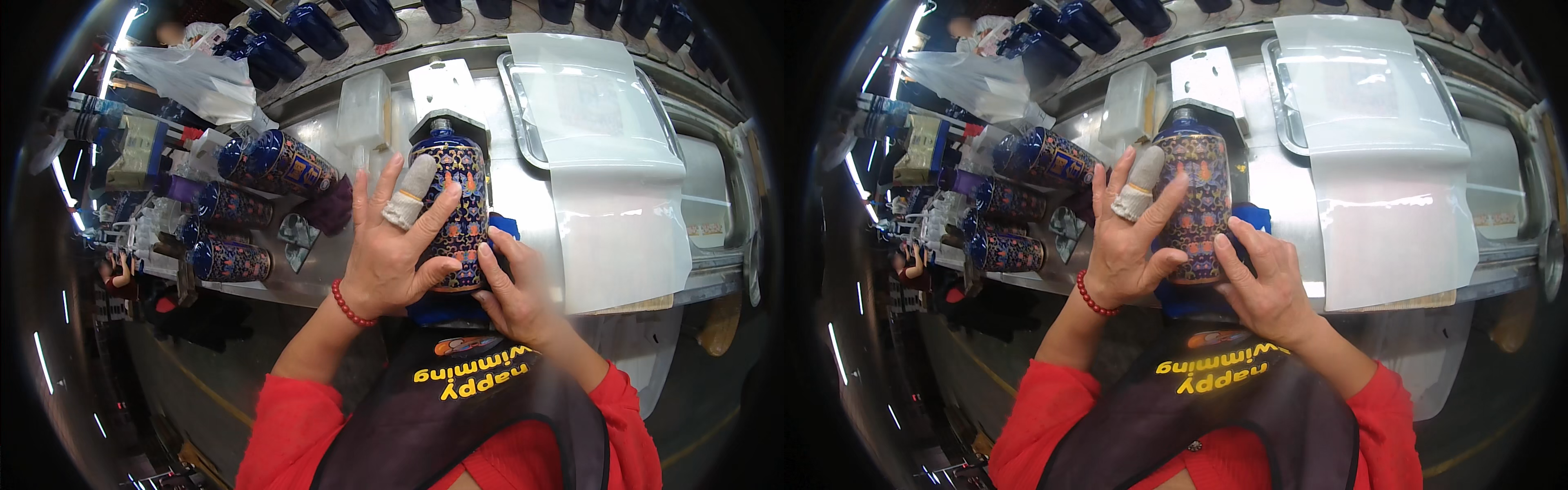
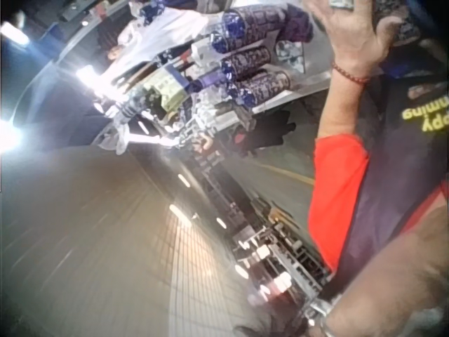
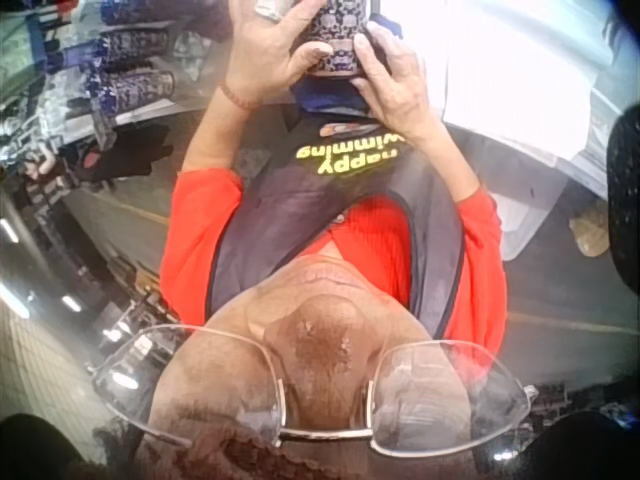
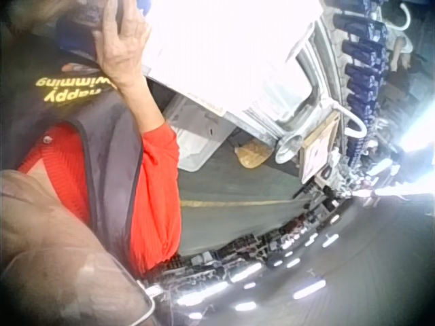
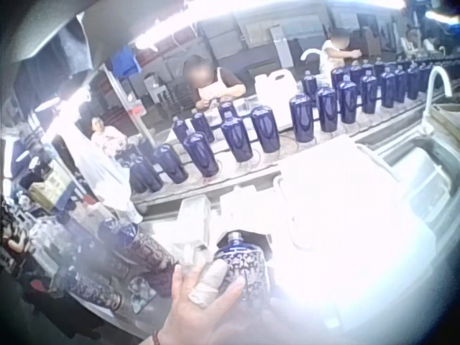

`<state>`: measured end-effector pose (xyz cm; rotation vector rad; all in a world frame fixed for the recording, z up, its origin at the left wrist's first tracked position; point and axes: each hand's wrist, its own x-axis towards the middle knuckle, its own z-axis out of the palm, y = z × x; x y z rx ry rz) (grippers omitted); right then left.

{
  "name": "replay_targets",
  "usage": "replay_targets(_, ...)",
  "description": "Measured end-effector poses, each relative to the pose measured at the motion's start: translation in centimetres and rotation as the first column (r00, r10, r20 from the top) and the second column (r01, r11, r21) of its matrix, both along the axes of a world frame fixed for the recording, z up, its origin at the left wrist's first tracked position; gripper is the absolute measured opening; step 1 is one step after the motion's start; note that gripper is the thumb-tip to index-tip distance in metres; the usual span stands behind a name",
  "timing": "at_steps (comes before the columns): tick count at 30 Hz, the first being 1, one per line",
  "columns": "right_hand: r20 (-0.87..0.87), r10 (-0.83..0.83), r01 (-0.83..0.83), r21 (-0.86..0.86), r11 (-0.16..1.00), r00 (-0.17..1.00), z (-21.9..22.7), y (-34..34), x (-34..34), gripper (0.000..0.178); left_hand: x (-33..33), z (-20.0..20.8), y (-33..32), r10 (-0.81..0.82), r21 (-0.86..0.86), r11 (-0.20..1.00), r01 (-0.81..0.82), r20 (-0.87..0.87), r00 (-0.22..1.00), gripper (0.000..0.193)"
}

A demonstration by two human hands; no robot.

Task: The person applies small decorative stickers to a blue patterned bottle using a small tool. They peel stickers from a sheet, place them on the bottle surface, and smooth them down. The person rotates the bottle to access different sides and continues applying stickers throughout the clip.

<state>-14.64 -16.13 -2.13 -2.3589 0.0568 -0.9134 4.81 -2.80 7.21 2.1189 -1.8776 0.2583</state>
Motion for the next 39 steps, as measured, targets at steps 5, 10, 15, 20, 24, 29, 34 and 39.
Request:
replay_targets(5, 0.018, -0.007, 0.007, 0.003, 1.000, 1.000, 0.1, 0.1, 0.2, 0.071, -0.6, -0.5, 0.2, 0.019, -0.004, 1.000, -0.019, 0.045, 0.999, 0.076)
replay_targets(10, 0.012, -0.008, 0.008, 0.011, 1.000, 1.000, 0.2, 0.1, 0.1, 0.071, -0.7, -0.5, 0.2, 0.036, -0.012, 0.999, -0.035, 0.034, 0.999, 0.077)
replay_targets(15, 0.013, -0.012, 0.012, 0.002, 1.000, 1.000, 0.2, 0.1, 0.0, 0.071, -0.9, -0.7, 0.3, 0.033, -0.021, 0.999, -0.032, 0.030, 0.999, 0.076)
replay_targets(20, 0.017, -0.013, 0.013, -0.003, 1.000, 1.000, 0.2, 0.1, 0.1, 0.070, -1.2, -0.9, 0.5, 0.022, -0.028, 0.999, -0.021, 0.033, 0.999, 0.076)
replay_targets(24, -0.004, 0.005, -0.005, 0.007, 1.000, 1.000, 0.4, 0.0, 0.0, 0.071, -1.1, -0.8, 0.4, 0.007, -0.021, 1.000, -0.007, 0.023, 1.000, 0.078)
replay_targets(29, -0.023, 0.055, -0.054, 0.036, 0.998, 0.998, 0.8, -0.7, -0.4, 0.075, -0.5, -0.6, 0.3, 0.057, -0.046, 0.997, -0.059, -0.045, 0.997, 0.081)
replay_targets(34, -0.031, 0.029, -0.028, 0.035, 0.999, 0.999, 1.4, -1.9, -0.3, 0.075, -0.4, -0.7, -0.1, 0.042, -0.029, 0.999, -0.041, 0.036, 0.998, 0.081)
replay_targets(39, 0.050, -0.066, 0.063, 0.058, 0.996, 0.997, 3.3, -4.1, 0.6, 0.066, 0.7, -0.4, -0.5, 0.009, -0.115, 0.993, -0.028, -0.161, 0.987, 0.077)
